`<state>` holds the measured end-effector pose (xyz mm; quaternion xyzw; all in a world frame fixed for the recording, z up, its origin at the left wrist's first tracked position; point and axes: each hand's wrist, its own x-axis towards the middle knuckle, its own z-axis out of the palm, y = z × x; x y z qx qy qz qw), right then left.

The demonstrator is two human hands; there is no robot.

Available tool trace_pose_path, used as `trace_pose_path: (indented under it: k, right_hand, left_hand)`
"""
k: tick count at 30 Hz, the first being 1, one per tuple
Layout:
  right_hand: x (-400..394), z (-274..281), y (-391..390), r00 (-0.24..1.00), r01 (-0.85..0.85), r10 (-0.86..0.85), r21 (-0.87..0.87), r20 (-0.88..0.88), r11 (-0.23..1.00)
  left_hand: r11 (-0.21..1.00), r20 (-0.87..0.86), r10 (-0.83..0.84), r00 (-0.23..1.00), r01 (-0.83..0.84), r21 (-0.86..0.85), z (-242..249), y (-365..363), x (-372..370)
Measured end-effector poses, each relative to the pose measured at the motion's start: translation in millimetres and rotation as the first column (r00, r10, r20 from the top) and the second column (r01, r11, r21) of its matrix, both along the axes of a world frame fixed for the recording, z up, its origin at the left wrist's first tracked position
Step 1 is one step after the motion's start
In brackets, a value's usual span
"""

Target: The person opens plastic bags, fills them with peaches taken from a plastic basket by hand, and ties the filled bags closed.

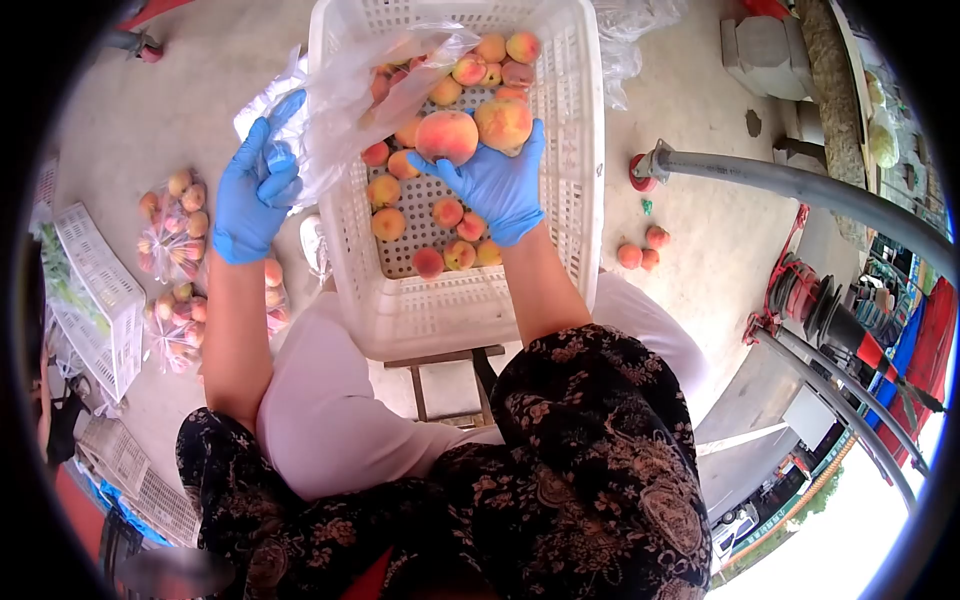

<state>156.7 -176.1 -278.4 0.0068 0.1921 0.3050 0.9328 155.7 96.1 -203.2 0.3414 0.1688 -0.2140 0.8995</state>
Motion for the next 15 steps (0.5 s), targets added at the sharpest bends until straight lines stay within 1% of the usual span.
trace_pose_path:
  k: [2,5,7,8,10,12,15]
  right_hand:
    - [5,9,6,1.0,0.002,-0.001,0.063,-0.008,0.998]
    - [17,16,19,1.0,0.017,-0.019,0.119,0.011,0.993]
    - [29,20,31,0.993,0.074,-0.077,0.036,0.086,0.997]
    - [37,21,44,0.98,0.13,-0.121,-0.052,0.156,0.99]
    - [49,19,58,0.96,0.19,-0.161,-0.11,0.229,0.976]
    - [58,15,69,0.959,0.186,-0.167,-0.064,0.228,0.98]
    - [68,4,75,0.967,0.194,-0.194,0.019,0.165,0.981]
  left_hand:
    - [0.999,0.051,-0.033,0.998,0.035,-0.038,-4,4,-1]
    - [0.994,0.014,-0.013,1.0,0.011,0.109,0,1,-1]
    - [0.987,0.016,-0.022,1.0,0.019,0.162,-2,-1,-2]
    - [0.982,0.033,-0.031,0.999,0.024,0.188,-2,-1,-2]
    - [0.973,0.033,-0.037,0.999,0.029,0.231,2,-2,-2]
    - [0.965,0.037,-0.03,0.999,0.02,0.26,5,-3,-3]
    - [0.96,0.056,-0.015,0.998,-0.001,0.281,3,1,-4]
